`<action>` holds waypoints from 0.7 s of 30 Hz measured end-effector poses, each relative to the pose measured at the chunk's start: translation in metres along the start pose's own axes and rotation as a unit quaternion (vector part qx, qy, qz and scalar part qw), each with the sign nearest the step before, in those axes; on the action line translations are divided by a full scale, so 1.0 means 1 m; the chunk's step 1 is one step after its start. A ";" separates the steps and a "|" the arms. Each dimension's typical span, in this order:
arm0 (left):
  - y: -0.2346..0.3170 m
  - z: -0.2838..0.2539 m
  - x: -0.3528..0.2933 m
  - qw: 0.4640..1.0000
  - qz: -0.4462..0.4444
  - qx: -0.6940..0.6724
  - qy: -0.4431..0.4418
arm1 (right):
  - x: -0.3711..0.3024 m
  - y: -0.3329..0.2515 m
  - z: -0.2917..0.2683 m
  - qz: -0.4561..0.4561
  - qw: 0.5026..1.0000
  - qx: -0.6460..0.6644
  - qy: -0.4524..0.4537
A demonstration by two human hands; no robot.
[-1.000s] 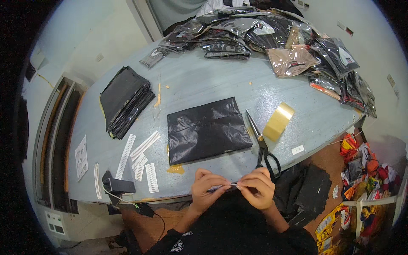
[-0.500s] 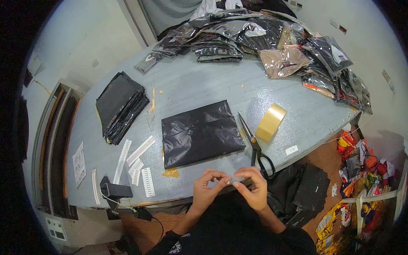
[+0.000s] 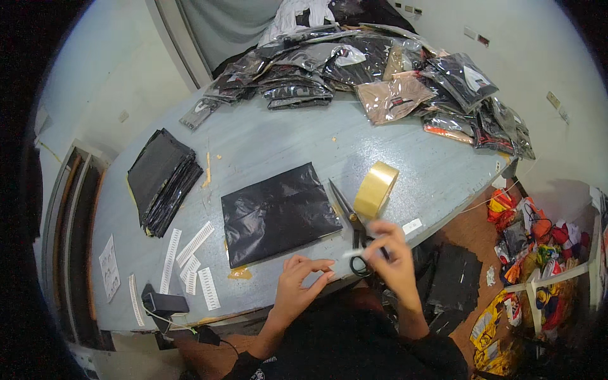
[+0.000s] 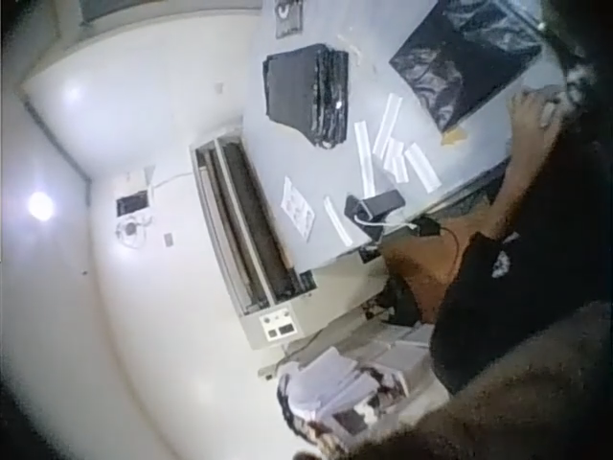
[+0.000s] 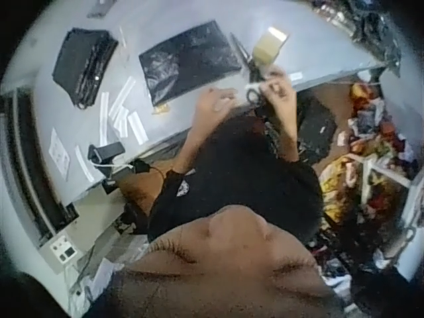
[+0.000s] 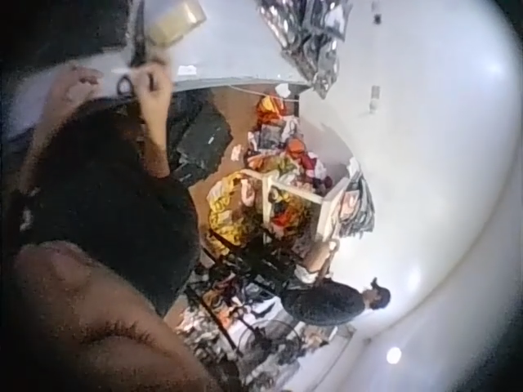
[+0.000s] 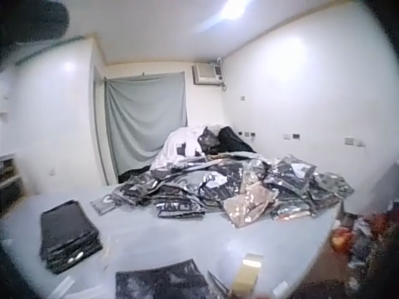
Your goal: Packing and sealing clothing items into shipping bags using tape and labels.
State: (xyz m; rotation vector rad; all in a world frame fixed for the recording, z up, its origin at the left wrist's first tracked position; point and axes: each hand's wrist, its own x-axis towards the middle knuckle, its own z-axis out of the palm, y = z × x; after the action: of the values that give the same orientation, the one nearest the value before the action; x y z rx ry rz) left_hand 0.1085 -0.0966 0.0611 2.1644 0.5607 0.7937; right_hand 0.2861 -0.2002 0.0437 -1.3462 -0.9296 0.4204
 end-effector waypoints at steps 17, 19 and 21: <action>-0.008 -0.011 -0.011 0.990 -0.072 -0.119 0.006 | 0.036 0.035 0.018 -0.014 0.985 0.164 0.043; -0.014 -0.009 -0.013 0.984 -0.103 -0.147 0.018 | 0.015 0.030 0.021 -0.016 0.988 0.146 0.043; -0.024 -0.002 -0.013 0.947 -0.130 -0.291 0.048 | -0.006 0.027 0.022 -0.015 0.991 0.129 0.045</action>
State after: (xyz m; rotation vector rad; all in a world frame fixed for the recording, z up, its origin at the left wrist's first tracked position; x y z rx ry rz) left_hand 0.0942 -0.0885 0.0392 1.4832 0.5595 0.7990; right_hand 0.2726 -0.1848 0.0156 -1.1062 -0.7910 0.4378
